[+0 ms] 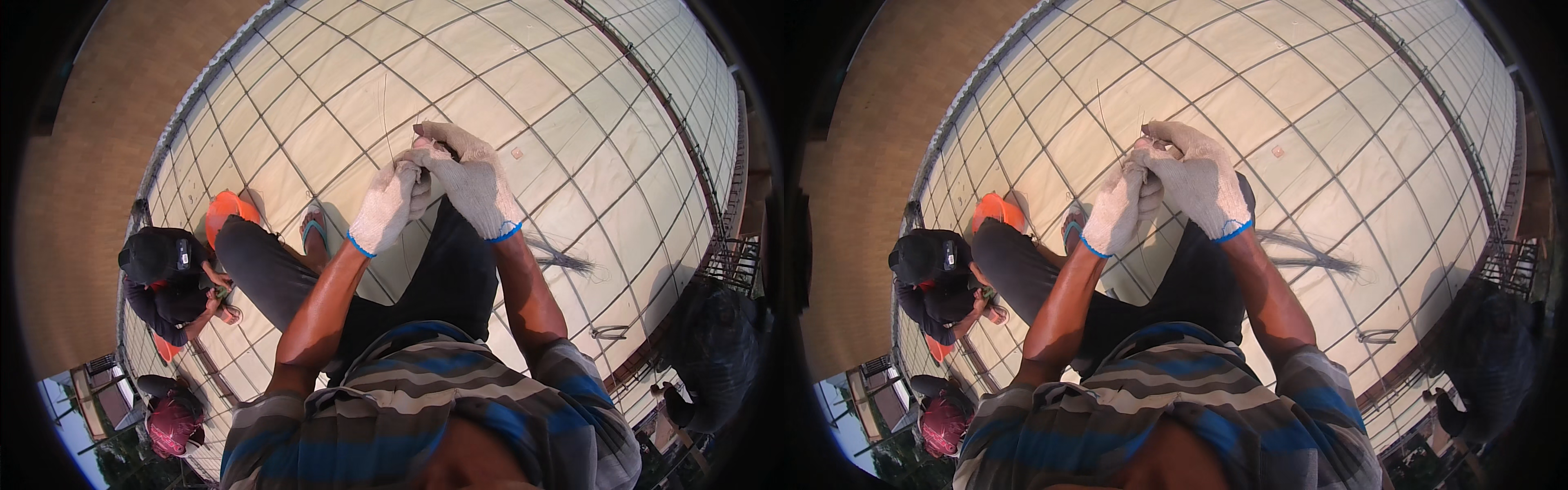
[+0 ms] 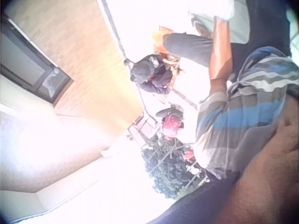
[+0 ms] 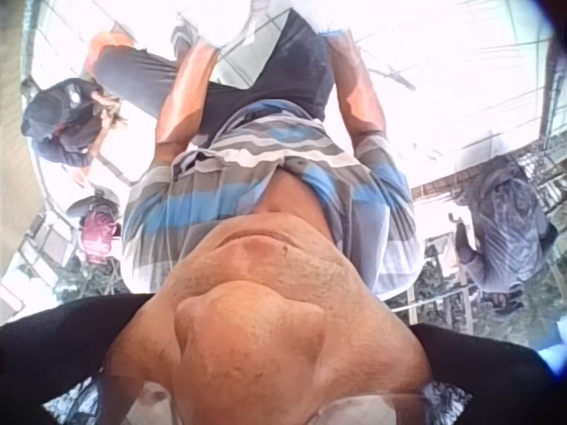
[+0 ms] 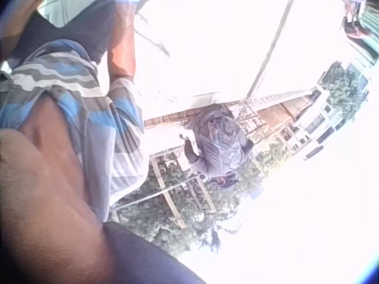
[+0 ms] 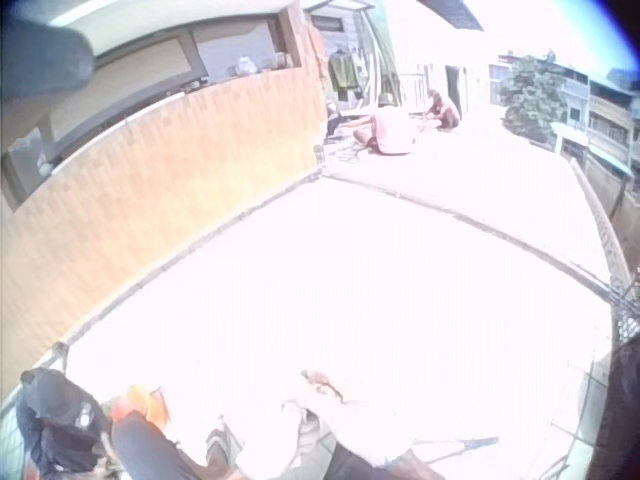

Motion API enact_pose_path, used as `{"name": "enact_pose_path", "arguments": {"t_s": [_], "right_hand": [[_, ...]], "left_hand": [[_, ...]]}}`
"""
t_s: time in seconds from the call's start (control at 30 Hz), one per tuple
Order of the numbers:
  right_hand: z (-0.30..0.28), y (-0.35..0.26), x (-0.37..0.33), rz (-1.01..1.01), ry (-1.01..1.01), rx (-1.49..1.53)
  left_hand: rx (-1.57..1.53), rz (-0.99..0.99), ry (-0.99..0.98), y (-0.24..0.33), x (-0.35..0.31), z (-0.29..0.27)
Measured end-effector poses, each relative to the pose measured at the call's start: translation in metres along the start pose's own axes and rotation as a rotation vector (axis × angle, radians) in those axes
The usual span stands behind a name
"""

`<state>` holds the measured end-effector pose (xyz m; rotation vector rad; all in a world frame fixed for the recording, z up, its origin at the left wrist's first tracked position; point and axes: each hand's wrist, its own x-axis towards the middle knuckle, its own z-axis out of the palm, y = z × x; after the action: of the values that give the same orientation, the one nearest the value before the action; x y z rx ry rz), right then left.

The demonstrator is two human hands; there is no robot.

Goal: The person repeatedly ties a rope to a metal grid on a tiled floor using both hands. The person picks up rope segments, loops them around grid intersections, and secures them by hand. Another person is visible nearby working on a similar task.

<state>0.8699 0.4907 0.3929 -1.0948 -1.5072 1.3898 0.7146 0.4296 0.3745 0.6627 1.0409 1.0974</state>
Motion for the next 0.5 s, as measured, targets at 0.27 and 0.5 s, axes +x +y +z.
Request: {"name": "enact_pose_path", "arguments": {"t_s": [0.27, 0.5], "right_hand": [[0.010, -0.016, 0.011, 0.066, 0.107, 0.387], [-0.001, -0.020, -0.008, -0.059, -0.174, 0.229]], "left_hand": [[0.040, -0.221, -0.262, 0.011, -0.014, -0.008], [0.140, -0.510, -0.491, 0.021, -0.018, -0.021]]}}
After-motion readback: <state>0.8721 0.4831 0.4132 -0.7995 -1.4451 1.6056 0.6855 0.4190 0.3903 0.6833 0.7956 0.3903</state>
